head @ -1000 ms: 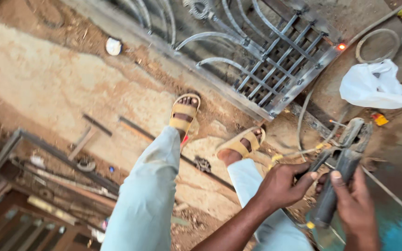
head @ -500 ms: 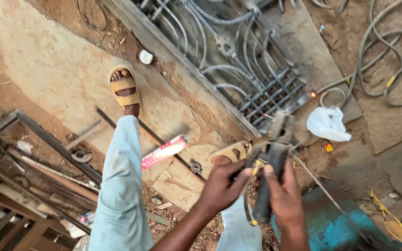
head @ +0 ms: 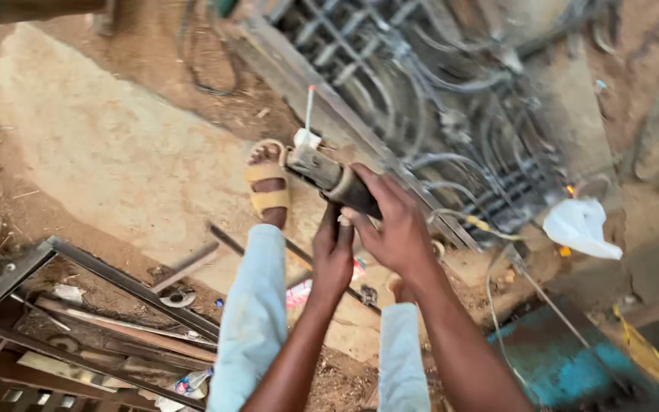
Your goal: The person arc welds joints on a decorative metal window grille lying on the ground, holding the electrode holder in one hand and the welding rod in the other, striking arcs that produce sparks and smoke. They reposition along the grille, replace the welding rod, and tap the welds with a chipping hammer between passes.
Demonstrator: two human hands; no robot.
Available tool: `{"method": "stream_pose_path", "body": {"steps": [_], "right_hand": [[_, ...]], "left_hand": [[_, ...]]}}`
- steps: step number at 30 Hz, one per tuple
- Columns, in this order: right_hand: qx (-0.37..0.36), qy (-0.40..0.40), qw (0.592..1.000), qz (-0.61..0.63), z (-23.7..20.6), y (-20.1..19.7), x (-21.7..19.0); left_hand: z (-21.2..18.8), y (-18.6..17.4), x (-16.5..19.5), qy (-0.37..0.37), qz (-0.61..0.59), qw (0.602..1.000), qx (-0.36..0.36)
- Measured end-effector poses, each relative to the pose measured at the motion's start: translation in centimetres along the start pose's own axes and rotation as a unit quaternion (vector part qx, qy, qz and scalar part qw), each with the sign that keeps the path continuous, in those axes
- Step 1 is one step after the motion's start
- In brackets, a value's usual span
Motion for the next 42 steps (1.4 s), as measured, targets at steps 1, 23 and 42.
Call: {"method": "stream_pose_path", "body": {"steps": [1,23,42], "right_hand": [[0.000,-0.013,1.000,-0.016,2.0,1.9,-0.2],[0.053,0.015,0.988,-0.144,16.6,18.0,8.4],[0.067,0.044,0.984,-0.158,15.9,17.8,8.6]], "left_hand": [[1.1,-0.4,-0.5,0.022,-0.044,0.999,0.012],[1.2,0.2,3.9,-0.068,0.290,0.954,-0.022],[1.4,0.3,3.7,-0.072,0.315,0.945,-0.046]]}}
Point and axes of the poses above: each hand's wrist, its own z-axis towards the middle knuckle, its own y-axis out of the palm, x = y × z, the point moved 6 cm from there along z, towards the middle knuckle, and after that the axes turned 14 degrees about -z, right-handed, at the moved point
